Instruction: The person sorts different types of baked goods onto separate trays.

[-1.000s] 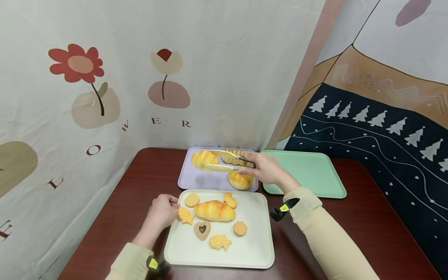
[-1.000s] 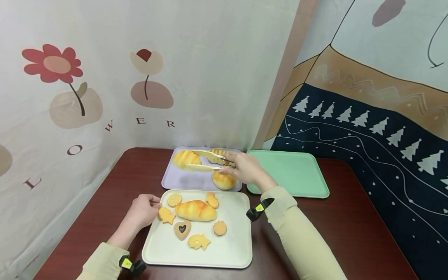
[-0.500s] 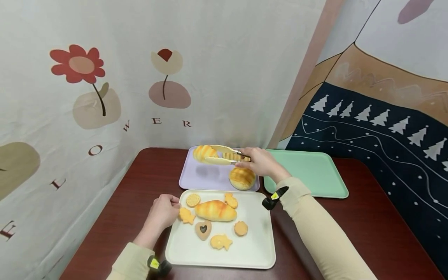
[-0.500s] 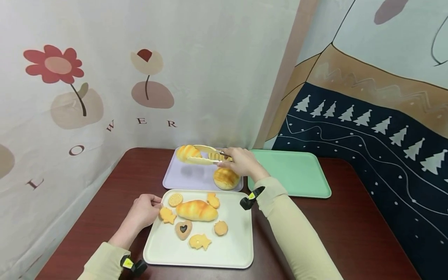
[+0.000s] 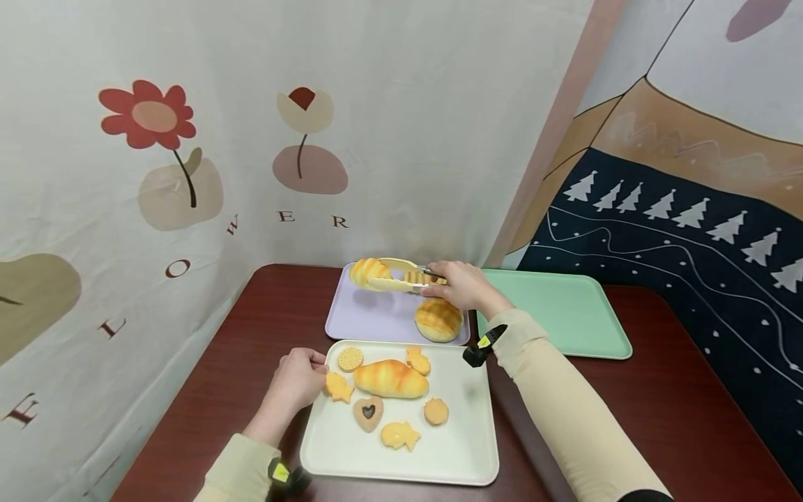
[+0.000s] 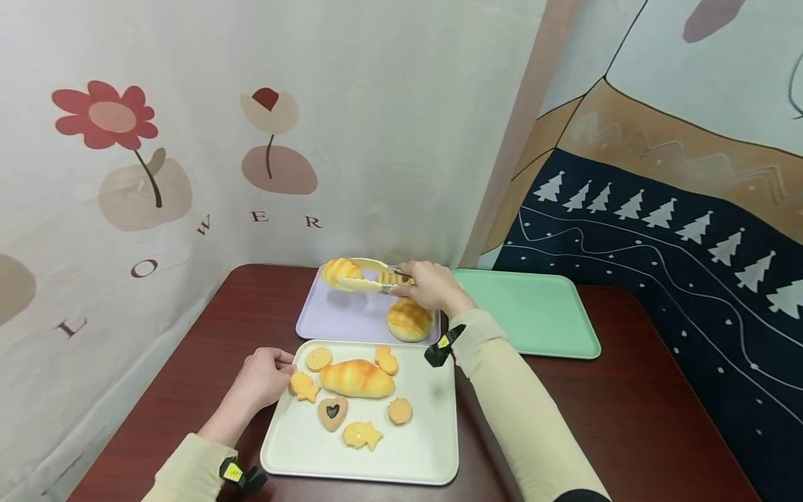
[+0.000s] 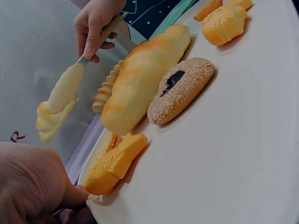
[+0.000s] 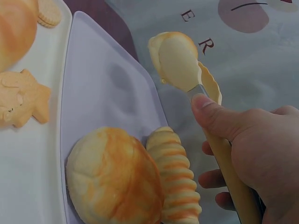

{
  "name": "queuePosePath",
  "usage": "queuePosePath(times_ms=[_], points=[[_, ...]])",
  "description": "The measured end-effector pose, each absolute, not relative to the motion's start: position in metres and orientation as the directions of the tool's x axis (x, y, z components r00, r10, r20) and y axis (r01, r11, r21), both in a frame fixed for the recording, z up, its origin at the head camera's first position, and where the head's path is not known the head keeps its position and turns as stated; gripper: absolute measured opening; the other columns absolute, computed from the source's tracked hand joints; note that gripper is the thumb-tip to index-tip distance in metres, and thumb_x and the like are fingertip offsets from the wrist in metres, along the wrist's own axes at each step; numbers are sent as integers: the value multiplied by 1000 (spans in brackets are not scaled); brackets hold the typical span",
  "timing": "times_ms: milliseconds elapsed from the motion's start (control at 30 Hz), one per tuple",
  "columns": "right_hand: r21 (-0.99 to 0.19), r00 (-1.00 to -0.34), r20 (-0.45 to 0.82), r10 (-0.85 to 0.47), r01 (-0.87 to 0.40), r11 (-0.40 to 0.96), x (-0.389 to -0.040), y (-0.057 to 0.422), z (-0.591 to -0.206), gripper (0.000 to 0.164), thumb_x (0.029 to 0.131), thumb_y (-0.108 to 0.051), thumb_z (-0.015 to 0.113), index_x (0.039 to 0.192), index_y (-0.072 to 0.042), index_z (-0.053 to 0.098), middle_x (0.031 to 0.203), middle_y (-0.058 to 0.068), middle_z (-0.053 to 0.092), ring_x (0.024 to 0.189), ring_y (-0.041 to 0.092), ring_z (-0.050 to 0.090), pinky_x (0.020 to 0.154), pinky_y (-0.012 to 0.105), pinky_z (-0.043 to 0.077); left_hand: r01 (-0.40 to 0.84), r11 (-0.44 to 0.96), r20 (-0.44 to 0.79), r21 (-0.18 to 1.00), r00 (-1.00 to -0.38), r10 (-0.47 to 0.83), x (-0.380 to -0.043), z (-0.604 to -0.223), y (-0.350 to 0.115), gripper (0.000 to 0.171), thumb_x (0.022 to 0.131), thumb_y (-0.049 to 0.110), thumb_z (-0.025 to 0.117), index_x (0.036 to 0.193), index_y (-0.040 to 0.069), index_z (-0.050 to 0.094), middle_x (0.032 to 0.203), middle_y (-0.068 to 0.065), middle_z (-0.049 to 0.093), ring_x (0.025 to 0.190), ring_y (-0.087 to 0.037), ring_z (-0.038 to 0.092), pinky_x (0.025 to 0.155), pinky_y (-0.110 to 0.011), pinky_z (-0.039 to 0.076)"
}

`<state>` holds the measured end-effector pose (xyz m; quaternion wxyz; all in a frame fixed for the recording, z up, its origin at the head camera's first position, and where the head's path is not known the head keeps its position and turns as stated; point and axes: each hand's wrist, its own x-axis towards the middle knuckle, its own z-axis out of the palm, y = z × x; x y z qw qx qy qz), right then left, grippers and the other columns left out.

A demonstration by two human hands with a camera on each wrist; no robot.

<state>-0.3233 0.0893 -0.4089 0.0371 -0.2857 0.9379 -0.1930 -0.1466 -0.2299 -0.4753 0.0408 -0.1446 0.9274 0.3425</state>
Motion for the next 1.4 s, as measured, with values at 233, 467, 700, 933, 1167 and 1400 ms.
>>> queuePosePath(times_ms=[233, 467, 700, 933, 1167, 1400], points=[[-377, -834, 26, -551, -518, 767, -328, 84, -410, 66, 101, -51, 69, 152, -11, 59, 141, 10, 65, 126, 32, 60, 105, 56, 46, -300, 722, -175, 623, -953, -245, -148, -477, -231, 10, 95, 8, 70, 102, 2, 75, 89, -8, 68, 86, -29, 64, 80, -48, 55], [-378, -843, -5, -538, -497, 781, -331, 81, -413, 67, 101, -52, 68, 154, -11, 57, 142, 11, 64, 127, 32, 59, 108, 55, 44, -293, 722, -166, 627, -956, -244, -146, -476, -230, 10, 94, 8, 70, 101, 2, 75, 88, -8, 68, 85, -29, 64, 80, -48, 55], [-365, -845, -6, -535, -496, 788, -335, 78, -418, 68, 101, -52, 67, 154, -11, 56, 147, 12, 61, 135, 35, 55, 111, 57, 42, -301, 719, -173, 626, -953, -249, -146, -476, -230, 10, 94, 7, 69, 101, 2, 74, 88, -8, 67, 85, -28, 63, 79, -48, 55], [-317, -837, -11, -548, -517, 796, -337, 73, -419, 66, 103, -51, 66, 153, -9, 57, 144, 12, 63, 131, 36, 58, 106, 56, 46, -305, 719, -173, 625, -952, -253, -147, -477, -230, 10, 94, 7, 70, 102, 2, 74, 88, -8, 68, 85, -28, 64, 78, -47, 56], [-253, -830, -5, -558, -539, 803, -339, 70, -418, 61, 103, -49, 66, 150, -10, 60, 130, 9, 69, 115, 31, 65, 93, 51, 52, -314, 718, -181, 621, -949, -258, -147, -476, -228, 11, 95, 8, 70, 103, 2, 73, 89, -8, 68, 85, -28, 64, 79, -47, 55], [-205, -817, 1, -577, -565, 799, -343, 66, -416, 44, 103, -47, 67, 130, -13, 69, 109, 5, 71, 96, 27, 65, 82, 47, 52, -315, 720, -182, 619, -949, -258, -146, -476, -228, 11, 96, 9, 70, 104, 2, 73, 89, -8, 67, 86, -29, 64, 80, -48, 55]])
